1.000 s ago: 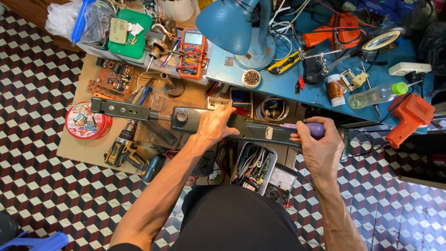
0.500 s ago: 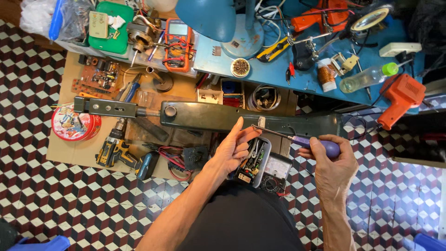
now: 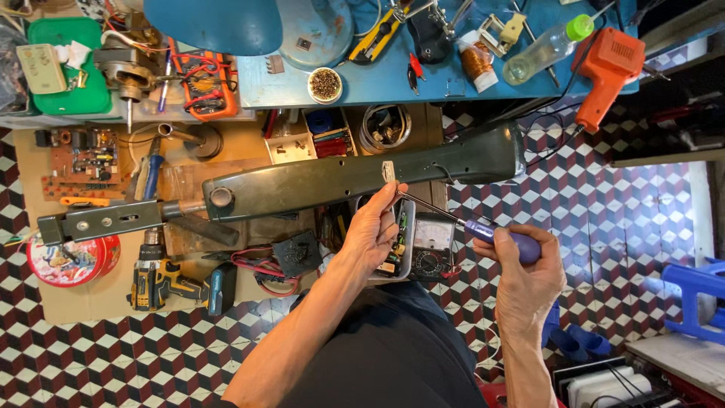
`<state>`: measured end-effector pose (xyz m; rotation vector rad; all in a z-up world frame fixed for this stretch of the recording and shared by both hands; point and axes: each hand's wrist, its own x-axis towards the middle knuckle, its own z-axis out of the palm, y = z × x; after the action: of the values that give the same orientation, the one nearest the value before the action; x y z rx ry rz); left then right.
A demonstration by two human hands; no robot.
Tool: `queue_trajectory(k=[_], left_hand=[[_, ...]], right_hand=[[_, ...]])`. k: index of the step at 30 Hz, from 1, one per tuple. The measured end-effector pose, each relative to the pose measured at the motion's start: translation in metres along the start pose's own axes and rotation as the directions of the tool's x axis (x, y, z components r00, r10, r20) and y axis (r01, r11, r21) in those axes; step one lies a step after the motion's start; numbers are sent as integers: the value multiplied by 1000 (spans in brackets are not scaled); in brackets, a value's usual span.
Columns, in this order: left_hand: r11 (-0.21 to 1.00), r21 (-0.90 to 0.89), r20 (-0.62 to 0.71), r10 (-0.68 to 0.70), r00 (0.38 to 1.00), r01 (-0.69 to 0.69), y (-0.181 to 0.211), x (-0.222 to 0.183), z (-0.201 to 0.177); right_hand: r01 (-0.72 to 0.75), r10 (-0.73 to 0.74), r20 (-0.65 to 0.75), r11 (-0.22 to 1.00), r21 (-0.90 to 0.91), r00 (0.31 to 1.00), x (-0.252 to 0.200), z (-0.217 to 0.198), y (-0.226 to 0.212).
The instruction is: The person assembles a dark green metal frame by selecting screws from a parts bin, using a cordless drill to fasten them, and using a screwdriver to tighten additional screws. The person uses a flashlight to illuminate the workspace and a multimeter is visible on the table.
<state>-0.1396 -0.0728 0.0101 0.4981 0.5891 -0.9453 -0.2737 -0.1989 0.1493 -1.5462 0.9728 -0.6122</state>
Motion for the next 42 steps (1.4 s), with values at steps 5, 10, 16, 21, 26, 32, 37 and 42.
queue_trajectory(k=[5, 10, 16, 21, 26, 32, 37, 42], left_hand=[[995, 95, -53, -27, 998, 32, -14, 15, 9], [990, 138, 14, -22, 1000, 20, -42, 32, 20], [998, 62, 57, -5, 998, 2, -83, 73, 47], [998, -28, 16, -49, 999, 50, -118, 135, 80], [998, -67, 7, 10, 1000, -10, -128, 184, 87], [997, -73, -49, 24, 999, -28, -136, 206, 86], [993, -115, -53, 32, 998, -38, -140, 217, 79], [990, -135, -2, 47, 999, -47, -140, 228, 71]], right_hand=[[35, -34, 11, 993, -116, 999, -10, -13, -1], [158, -121, 129, 926, -342, 984, -10, -37, -9], [248, -219, 126, 731, -636, 968, 24, -64, -15], [300, -248, 171, 718, -629, 953, 87, -71, -8], [457, -301, 345, 610, -647, 889, 157, -65, 3], [543, -272, 488, 598, -589, 829, 205, -55, 10], [571, -232, 560, 598, -563, 795, 226, -44, 16], [599, -185, 628, 583, -550, 756, 240, -29, 17]])
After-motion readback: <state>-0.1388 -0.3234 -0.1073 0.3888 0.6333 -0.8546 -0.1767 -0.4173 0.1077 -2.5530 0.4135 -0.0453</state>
